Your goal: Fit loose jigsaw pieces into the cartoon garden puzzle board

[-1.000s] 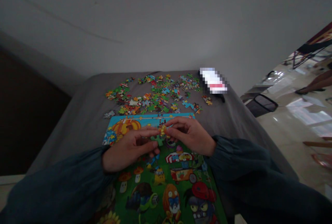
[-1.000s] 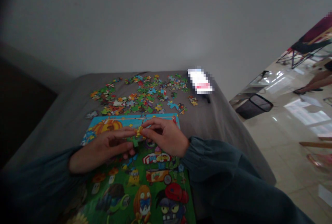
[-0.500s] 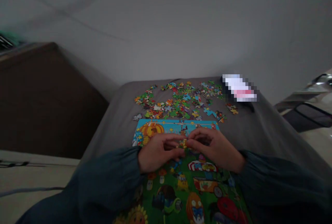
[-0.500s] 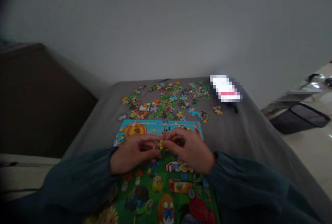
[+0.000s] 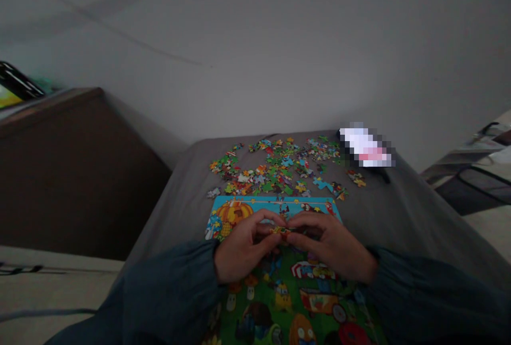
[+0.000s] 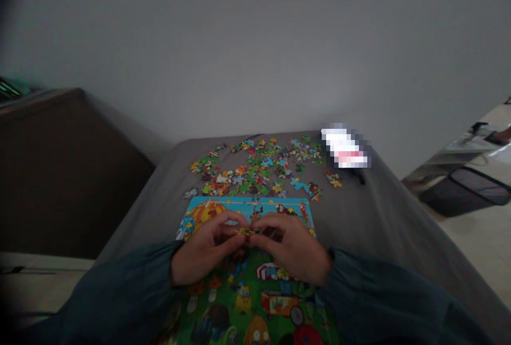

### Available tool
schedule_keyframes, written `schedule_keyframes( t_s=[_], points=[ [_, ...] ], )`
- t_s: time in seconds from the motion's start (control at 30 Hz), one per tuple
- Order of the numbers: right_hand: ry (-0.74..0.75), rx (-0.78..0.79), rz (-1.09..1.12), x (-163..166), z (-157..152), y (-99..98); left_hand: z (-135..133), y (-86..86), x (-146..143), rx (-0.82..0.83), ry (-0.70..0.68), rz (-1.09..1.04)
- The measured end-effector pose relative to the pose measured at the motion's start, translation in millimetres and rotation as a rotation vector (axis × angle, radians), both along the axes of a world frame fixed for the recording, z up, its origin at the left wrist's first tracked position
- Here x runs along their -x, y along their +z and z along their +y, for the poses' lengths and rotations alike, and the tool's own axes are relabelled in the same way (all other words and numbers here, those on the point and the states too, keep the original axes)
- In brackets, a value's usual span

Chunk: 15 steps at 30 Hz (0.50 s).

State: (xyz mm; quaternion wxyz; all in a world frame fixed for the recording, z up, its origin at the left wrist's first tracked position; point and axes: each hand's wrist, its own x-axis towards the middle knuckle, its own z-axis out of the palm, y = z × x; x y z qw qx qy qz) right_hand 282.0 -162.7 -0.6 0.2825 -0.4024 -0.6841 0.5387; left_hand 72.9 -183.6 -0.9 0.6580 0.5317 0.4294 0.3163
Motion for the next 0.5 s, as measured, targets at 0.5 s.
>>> schedule_keyframes(
  t_s=[0.5],
  points=[
    [-0.143,0.274,0.357,-6,13,-4.2,14,8.9,6,0.080,0.035,0.028]
  ],
)
